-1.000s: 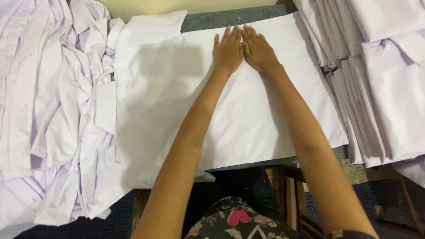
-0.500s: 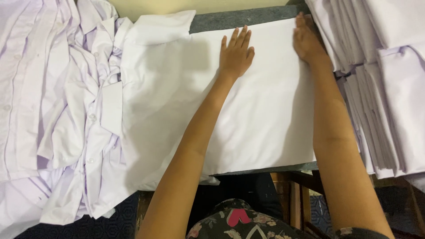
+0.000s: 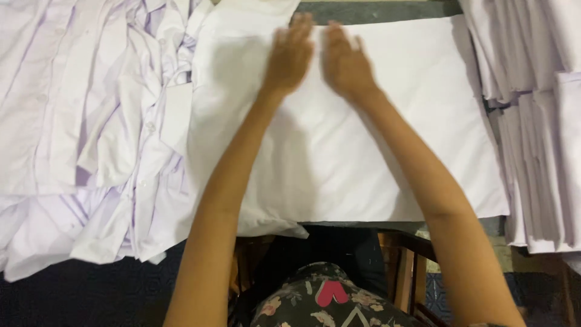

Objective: Folding a white school uniform shirt on a table

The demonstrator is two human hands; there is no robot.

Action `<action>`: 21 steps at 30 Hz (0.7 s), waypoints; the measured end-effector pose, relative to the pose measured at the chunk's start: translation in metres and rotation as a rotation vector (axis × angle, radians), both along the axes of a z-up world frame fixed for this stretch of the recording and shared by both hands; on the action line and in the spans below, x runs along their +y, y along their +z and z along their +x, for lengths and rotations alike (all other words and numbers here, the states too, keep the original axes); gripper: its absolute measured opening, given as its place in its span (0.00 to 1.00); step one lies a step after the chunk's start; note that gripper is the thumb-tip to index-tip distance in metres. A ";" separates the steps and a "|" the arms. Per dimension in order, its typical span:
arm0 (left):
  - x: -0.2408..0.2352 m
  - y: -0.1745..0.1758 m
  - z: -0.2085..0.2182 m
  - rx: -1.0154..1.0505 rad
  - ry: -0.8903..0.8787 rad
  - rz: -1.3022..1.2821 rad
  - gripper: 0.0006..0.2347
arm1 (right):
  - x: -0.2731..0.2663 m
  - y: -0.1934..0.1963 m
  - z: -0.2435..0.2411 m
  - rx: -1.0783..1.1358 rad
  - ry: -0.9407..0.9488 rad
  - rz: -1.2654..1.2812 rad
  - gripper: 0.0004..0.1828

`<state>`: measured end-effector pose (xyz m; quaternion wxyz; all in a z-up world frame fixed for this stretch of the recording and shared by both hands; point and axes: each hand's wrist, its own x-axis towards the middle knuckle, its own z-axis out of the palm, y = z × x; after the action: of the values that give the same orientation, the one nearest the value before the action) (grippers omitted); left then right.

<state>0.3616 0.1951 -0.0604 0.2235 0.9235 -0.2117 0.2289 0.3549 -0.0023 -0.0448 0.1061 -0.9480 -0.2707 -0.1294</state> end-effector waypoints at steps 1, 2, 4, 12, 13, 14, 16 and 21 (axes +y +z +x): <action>0.028 0.004 0.000 0.037 0.112 0.053 0.20 | 0.032 -0.002 -0.003 -0.019 0.074 0.004 0.31; 0.055 0.004 -0.006 0.034 0.123 0.057 0.20 | 0.061 -0.005 -0.002 -0.022 0.085 0.009 0.31; 0.112 0.001 -0.021 0.097 0.140 -0.141 0.21 | 0.122 -0.012 -0.005 -0.174 0.151 -0.152 0.33; 0.169 -0.008 -0.041 0.393 0.235 -0.558 0.30 | 0.252 -0.050 -0.004 -0.052 0.239 -0.051 0.35; 0.176 -0.031 -0.029 0.358 0.247 -0.536 0.27 | 0.257 -0.066 0.001 -0.108 0.265 -0.041 0.35; 0.177 -0.027 -0.030 0.357 0.255 -0.535 0.27 | 0.257 -0.052 -0.002 -0.107 0.272 -0.037 0.35; 0.172 -0.026 -0.033 0.373 0.279 -0.189 0.25 | 0.248 -0.027 -0.013 0.053 0.246 -0.213 0.39; 0.166 -0.013 -0.043 0.360 0.301 -0.161 0.26 | 0.197 -0.051 0.022 -0.115 0.230 -0.201 0.32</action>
<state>0.3188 0.3608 -0.0736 0.2936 0.9498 -0.0095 0.1076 0.3765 0.1949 -0.0955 0.0090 -0.9077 -0.3945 -0.1429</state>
